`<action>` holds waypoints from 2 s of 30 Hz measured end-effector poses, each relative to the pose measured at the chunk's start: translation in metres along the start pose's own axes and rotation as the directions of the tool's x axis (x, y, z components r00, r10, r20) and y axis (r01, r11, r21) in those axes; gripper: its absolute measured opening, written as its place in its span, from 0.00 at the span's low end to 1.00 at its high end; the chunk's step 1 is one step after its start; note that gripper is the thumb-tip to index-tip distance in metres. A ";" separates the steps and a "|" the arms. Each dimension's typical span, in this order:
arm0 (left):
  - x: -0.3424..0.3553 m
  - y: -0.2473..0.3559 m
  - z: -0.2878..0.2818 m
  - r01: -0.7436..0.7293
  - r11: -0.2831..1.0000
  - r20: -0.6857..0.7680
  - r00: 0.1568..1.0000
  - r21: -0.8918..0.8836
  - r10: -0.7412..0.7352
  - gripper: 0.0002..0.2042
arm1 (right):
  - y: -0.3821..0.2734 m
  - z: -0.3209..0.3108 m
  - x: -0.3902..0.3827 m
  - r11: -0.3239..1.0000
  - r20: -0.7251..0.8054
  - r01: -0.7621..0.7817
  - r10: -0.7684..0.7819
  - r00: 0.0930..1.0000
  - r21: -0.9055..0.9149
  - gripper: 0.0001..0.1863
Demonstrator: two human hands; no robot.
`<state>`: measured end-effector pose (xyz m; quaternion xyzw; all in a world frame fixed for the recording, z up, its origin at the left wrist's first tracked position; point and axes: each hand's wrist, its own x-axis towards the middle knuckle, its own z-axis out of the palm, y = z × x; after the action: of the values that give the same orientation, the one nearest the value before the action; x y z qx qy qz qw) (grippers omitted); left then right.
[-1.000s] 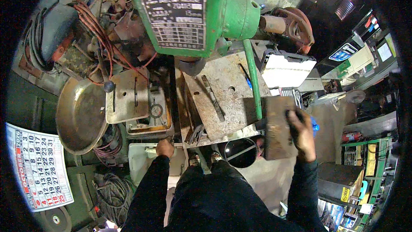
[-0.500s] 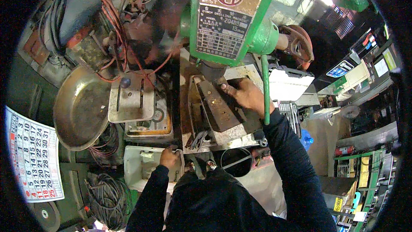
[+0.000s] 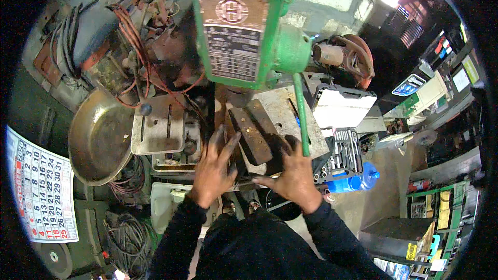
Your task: The person operates a green drill press in a workshop, adjusting the handle to lower the drill bit onto a metal piece. They retrieve a small metal part from a drawer, place it on the drill press table, and continue drilling. The person also handles a power cord and interacts with tools on the workbench.
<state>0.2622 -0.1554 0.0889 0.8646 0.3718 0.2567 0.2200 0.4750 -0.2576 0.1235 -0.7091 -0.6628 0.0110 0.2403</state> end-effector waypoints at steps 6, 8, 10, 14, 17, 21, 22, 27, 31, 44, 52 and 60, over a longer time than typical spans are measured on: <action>0.058 -0.004 -0.010 -0.443 0.879 0.165 0.894 0.175 0.417 0.40 | 0.000 0.022 0.005 0.979 -0.221 -0.021 0.067 0.973 0.205 0.42; 0.057 -0.003 -0.019 -0.473 0.876 0.166 0.875 0.093 0.455 0.38 | 0.004 0.013 -0.004 0.960 -0.286 0.041 0.042 0.957 0.279 0.41; 0.033 0.004 -0.027 -0.518 0.841 0.063 0.855 0.154 0.515 0.31 | 0.004 0.002 -0.017 0.916 -0.314 0.091 0.040 0.949 0.390 0.40; -0.018 0.016 -0.017 -0.425 0.885 -0.094 0.889 0.192 0.447 0.27 | 0.007 -0.017 -0.038 0.683 -0.128 0.018 0.110 0.986 0.730 0.44; -0.042 0.010 -0.002 -0.061 0.952 -0.137 0.990 -0.301 0.020 0.25 | 0.006 -0.019 -0.043 0.479 0.002 -0.080 0.161 0.987 0.874 0.45; -0.048 -0.017 0.002 -0.088 0.996 -0.095 0.991 0.018 0.089 0.20 | 0.013 -0.017 -0.047 0.445 0.053 -0.142 0.207 0.977 0.884 0.34; -0.048 -0.022 0.001 -0.275 0.885 -0.058 0.946 0.375 0.319 0.20 | 0.016 -0.016 -0.049 0.456 0.060 -0.151 0.209 0.976 0.877 0.30; -0.020 -0.040 0.019 -0.227 0.912 0.035 0.973 0.342 0.229 0.27 | 0.034 -0.016 -0.067 0.570 0.095 -0.298 0.359 0.929 0.766 0.14; 0.012 -0.038 0.033 -0.250 0.899 -0.019 0.961 0.360 0.275 0.28 | 0.045 -0.010 -0.078 0.675 0.111 -0.322 0.337 0.935 0.663 0.11; 0.085 -0.059 0.008 -0.058 0.995 0.059 0.996 -0.077 0.063 0.07 | -0.003 0.008 -0.051 0.970 -0.047 0.169 -0.163 0.986 0.173 0.12; 0.097 -0.057 0.025 -0.265 0.961 -0.068 0.963 -0.077 0.260 0.19 | -0.037 0.024 -0.014 0.979 0.019 0.188 -0.187 0.982 -0.075 0.22; -0.024 0.005 0.001 0.410 0.858 0.130 0.912 -0.310 -0.388 0.21 | 0.050 0.006 0.037 1.000 -0.113 -0.028 0.028 0.993 0.002 0.29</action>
<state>0.2515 -0.1768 0.0843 0.7270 0.4872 0.2368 0.4220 0.5239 -0.2212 0.1116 -0.7179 -0.6380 -0.0259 0.2774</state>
